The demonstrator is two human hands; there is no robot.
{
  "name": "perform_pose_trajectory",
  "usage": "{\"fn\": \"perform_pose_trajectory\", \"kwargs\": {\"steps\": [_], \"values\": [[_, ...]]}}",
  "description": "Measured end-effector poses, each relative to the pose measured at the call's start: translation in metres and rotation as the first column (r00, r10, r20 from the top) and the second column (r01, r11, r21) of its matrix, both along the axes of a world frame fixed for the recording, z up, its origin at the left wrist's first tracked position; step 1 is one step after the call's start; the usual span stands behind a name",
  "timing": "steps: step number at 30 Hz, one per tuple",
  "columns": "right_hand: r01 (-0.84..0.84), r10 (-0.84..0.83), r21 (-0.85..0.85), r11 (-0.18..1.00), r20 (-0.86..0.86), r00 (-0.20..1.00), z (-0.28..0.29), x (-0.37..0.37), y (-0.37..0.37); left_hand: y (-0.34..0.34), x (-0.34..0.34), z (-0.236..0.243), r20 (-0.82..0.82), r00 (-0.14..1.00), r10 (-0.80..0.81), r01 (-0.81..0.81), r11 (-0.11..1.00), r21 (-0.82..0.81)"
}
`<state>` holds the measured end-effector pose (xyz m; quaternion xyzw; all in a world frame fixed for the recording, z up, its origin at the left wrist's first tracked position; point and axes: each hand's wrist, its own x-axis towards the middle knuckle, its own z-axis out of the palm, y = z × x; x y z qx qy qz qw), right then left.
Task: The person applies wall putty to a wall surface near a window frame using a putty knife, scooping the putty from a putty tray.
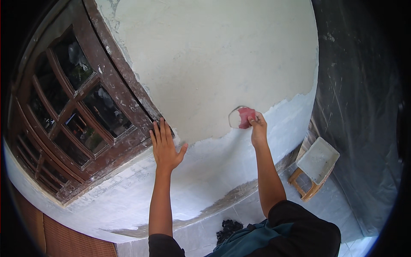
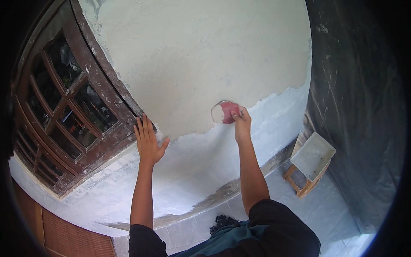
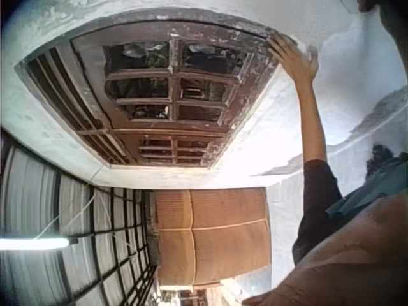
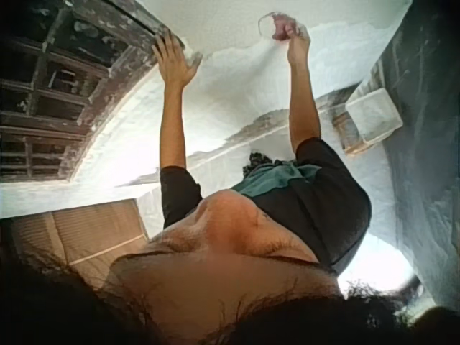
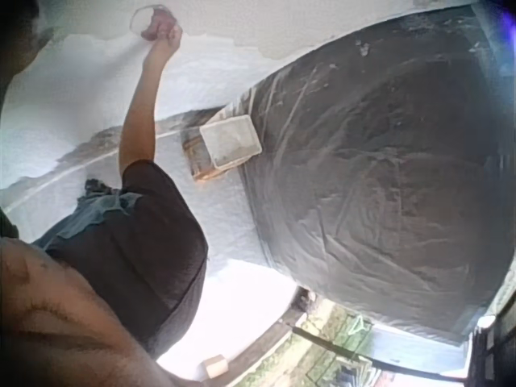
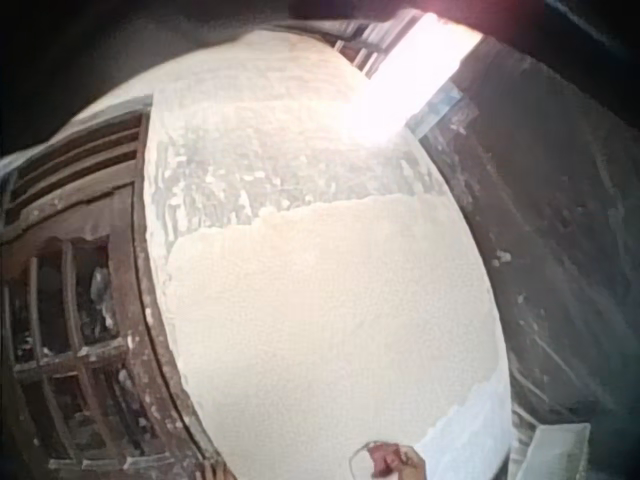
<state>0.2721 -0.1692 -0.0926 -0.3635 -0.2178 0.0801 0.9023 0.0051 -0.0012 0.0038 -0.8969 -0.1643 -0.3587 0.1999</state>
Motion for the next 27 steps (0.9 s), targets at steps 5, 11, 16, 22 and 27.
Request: {"fn": "perform_pose_trajectory", "kwargs": {"steps": [5, 11, 16, 22, 27], "values": [[-0.047, 0.05, -0.04, 0.998, 0.08, 0.996, 0.002, -0.013, 0.01, 0.003, -0.001, -0.003, 0.013, 1.0, -0.001, 0.001, 1.0, 0.005], [0.003, -0.003, 0.024, 1.0, -0.024, 1.0, -0.002, 0.006, -0.003, 0.001, 0.002, -0.004, 0.008, 1.0, 0.003, -0.003, 1.0, 0.012], [-0.065, 0.077, -0.106, 0.992, 0.113, 0.991, 0.01, -0.006, 0.004, 0.0, 0.001, 0.001, 0.013, 1.0, 0.0, 0.0, 1.0, 0.001], [0.003, -0.001, -0.022, 1.0, 0.107, 0.994, 0.011, -0.009, 0.0, 0.002, -0.001, -0.002, 0.01, 1.0, 0.008, -0.008, 1.0, 0.01], [-0.003, 0.005, -0.028, 1.0, 0.082, 0.997, 0.012, 0.003, 0.0, 0.0, -0.001, -0.001, 0.003, 1.0, 0.008, -0.008, 1.0, -0.008]]}}
